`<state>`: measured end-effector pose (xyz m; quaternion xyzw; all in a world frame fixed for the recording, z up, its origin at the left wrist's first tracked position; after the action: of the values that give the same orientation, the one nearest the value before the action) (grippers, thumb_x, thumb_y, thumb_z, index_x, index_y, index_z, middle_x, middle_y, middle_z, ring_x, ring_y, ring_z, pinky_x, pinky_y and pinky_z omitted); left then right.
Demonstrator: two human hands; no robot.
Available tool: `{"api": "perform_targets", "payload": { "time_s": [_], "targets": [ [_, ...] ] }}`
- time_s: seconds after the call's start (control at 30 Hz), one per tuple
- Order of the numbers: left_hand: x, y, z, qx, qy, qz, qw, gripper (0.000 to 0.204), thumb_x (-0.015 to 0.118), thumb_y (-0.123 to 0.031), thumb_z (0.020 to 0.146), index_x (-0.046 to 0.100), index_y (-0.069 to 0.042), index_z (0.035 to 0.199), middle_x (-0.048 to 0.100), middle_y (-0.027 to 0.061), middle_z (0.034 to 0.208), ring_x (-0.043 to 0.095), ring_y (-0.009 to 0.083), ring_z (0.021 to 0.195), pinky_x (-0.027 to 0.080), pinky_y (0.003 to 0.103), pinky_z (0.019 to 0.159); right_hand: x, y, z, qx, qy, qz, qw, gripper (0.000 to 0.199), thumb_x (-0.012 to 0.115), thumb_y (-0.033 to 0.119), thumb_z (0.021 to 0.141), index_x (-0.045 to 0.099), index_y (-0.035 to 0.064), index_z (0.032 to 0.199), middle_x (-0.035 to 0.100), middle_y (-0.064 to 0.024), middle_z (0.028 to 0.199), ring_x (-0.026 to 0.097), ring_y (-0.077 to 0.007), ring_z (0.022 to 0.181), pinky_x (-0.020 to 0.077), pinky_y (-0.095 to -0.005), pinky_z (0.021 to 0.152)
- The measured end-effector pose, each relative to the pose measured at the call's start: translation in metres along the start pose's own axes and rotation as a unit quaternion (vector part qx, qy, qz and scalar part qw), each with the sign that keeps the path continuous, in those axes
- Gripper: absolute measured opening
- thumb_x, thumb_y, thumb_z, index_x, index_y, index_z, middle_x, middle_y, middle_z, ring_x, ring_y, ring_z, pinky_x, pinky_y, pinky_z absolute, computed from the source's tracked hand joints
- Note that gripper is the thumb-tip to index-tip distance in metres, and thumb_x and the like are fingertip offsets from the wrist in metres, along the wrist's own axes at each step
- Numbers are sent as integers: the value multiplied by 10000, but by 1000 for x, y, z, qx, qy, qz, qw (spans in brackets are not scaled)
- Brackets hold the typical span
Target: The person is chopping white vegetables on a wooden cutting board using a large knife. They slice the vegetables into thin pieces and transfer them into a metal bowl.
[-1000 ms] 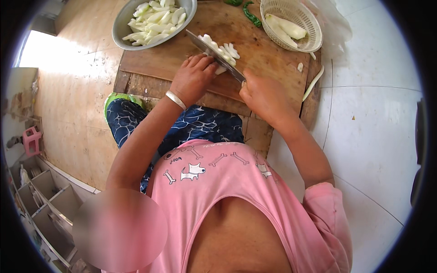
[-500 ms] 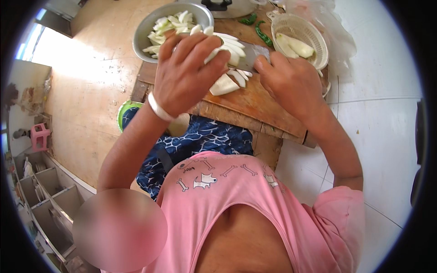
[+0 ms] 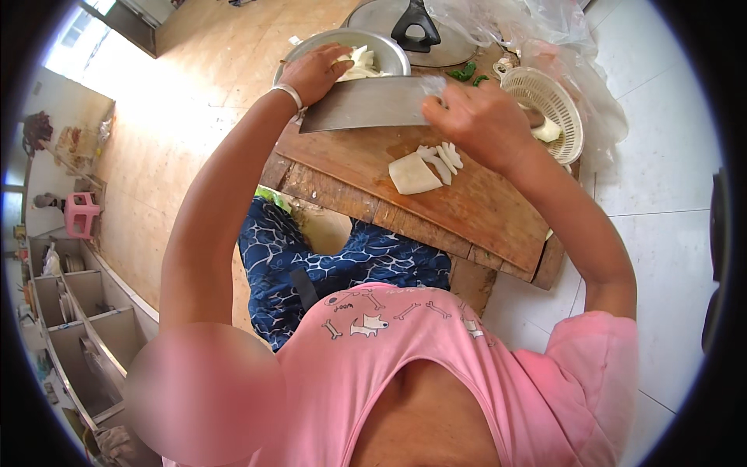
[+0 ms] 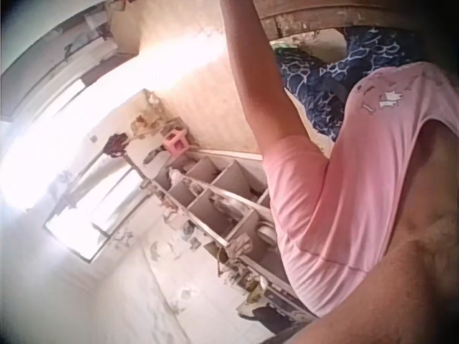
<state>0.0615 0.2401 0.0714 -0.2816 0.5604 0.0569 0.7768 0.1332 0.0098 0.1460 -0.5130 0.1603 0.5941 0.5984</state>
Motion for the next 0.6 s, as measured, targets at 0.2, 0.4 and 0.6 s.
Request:
{"api": "perform_targets", "payload": {
  "time_s": [0.2,0.4,0.6],
  "targets": [
    [-7,36,-2,-119,-93,-78,985,318,560,-292,946,678,-157,1208,720,139,1064,680,336,985,528,428,881,-18,-10,-74,230,66,189,952,160,698,132,834,587,86,940,590,-88,763,619,-294,649,478,-371,569],
    [7,-5,-26,2,-79,-3,997,322,593,-158,867,686,-176,1175,720,112,1073,685,286,998,500,428,942,-8,7,-133,467,116,301,823,147,641,188,887,568,61,902,595,-144,703,606,-334,628,460,-417,571],
    [41,-119,-92,202,-51,131,969,314,597,-102,911,617,-79,1224,583,127,1337,498,293,1327,374,487,1116,13,39,-181,590,117,410,685,212,617,247,917,561,47,956,586,-162,687,603,-339,621,459,-404,585]
  ]
}}
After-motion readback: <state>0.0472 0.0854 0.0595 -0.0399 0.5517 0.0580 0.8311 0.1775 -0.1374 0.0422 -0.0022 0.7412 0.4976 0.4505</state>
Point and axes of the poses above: each hand's wrist, its own z-axis towards the middle knuckle, its own x-axis out of the palm, y = z × x, the point moved 9 cm from there along z, towards the middle knuckle
